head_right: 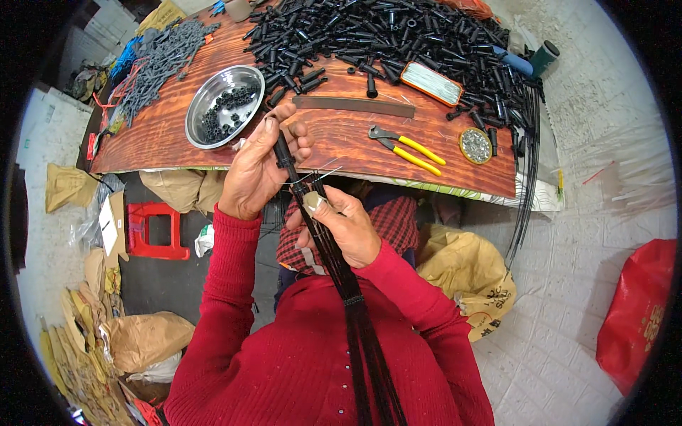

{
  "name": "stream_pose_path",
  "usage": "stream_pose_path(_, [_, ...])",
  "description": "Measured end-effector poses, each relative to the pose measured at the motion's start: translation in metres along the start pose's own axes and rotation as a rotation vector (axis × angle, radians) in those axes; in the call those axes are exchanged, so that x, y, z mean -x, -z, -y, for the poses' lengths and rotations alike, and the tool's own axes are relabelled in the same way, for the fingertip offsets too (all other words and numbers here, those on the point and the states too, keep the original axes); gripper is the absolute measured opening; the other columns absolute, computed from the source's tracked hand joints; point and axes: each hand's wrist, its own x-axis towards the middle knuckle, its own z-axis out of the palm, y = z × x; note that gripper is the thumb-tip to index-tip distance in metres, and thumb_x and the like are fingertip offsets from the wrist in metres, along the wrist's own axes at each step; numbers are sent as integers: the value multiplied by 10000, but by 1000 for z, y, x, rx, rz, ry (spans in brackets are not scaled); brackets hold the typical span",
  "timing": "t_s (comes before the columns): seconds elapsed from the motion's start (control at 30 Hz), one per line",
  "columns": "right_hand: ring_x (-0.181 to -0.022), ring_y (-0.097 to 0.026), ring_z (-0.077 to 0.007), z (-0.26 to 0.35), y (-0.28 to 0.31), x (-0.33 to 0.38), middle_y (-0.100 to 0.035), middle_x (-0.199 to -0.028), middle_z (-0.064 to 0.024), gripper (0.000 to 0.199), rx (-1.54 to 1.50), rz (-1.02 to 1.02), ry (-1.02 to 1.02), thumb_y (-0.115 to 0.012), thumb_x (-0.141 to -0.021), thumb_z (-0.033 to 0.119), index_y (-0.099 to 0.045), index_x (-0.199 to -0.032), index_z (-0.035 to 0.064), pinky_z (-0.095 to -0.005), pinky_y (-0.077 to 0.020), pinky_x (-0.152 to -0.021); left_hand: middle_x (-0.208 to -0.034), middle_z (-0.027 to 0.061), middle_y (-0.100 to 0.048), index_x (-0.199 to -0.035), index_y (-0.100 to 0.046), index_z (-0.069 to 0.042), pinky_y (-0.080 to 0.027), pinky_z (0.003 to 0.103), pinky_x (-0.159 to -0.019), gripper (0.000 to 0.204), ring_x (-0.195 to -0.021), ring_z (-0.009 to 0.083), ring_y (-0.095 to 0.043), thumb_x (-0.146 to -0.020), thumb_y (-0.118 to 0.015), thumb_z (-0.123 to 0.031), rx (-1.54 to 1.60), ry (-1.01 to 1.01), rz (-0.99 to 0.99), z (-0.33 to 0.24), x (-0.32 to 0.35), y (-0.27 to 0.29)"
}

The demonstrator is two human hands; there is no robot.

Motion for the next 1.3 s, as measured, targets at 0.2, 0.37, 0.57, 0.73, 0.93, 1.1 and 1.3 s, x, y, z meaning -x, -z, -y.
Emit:
stream_pose_path(0.2, [-644, -660, -156, -1, 0, 0, -666, -888, -155, 268, 3, 11, 2, -520, -994, 225, -521, -1141, 2, -256, -562, -590, -1137, 104, -562, -1379, -388, 33, -493, 348, -958, 466, -1046, 193, -581, -998, -515, -204, -53, -15, 31, -1, 5, -4])
stream_pose_path(0.37, [-643, -659, -153, -1, -2, 1, -667, -886, -154, 259, 8, 9, -3, -526, -990, 233, -526, -1113, 6, -254, -559, -592, -1170, 105, -554, -1422, -344, 34, -469, 362, -972, 581, -1072, 212, -564, -958, -588, -215, -75, 11, 31, -3, 10, 3])
stream_pose_path(0.57, [-644, -659, -149, -1, -5, 0, -669, -885, -149, 273, 15, 22, -4, -536, -987, 256, -531, -1101, 8, -249, -551, -589, -1011, 53, -622, -1329, -487, 39, -485, 270, -849, 495, -973, 149, -597, -916, -658, -174, -215, -46, -32, -1, 15, 17])
stream_pose_path(0.73, [-645, -659, -149, -2, -5, -1, -669, -886, -148, 288, 27, 23, -6, -540, -986, 269, -527, -1106, 7, -250, -552, -590, -1021, 76, -639, -1290, -523, 22, -507, 270, -835, 453, -930, 159, -625, -887, -682, -111, -183, -72, -114, 0, 18, 16])
stream_pose_path(0.93, [-645, -658, -149, 0, -6, 0, -667, -888, -148, 282, 1, 22, -17, -527, -991, 252, -517, -1127, 4, -253, -554, -592, -1054, 101, -649, -1290, -517, 35, -514, 283, -851, 455, -952, 181, -637, -890, -676, -111, -224, -67, -112, 2, 21, 18])
stream_pose_path(1.1, [-645, -655, -148, -1, -5, 0, -666, -888, -145, 269, 8, 5, -14, -515, -994, 235, -523, -1129, 3, -255, -556, -595, -1086, 126, -653, -1302, -506, 51, -511, 295, -873, 464, -975, 193, -643, -898, -665, -116, -287, -79, -95, 1, 25, 13])
stream_pose_path(1.3, [-647, -654, -146, 0, -5, 1, -667, -886, -141, 256, -5, 6, -15, -512, -994, 229, -530, -1114, 3, -254, -556, -596, -1088, 134, -655, -1293, -508, 64, -509, 315, -895, 452, -980, 201, -645, -901, -658, -106, -337, -97, -81, 1, 27, 9])
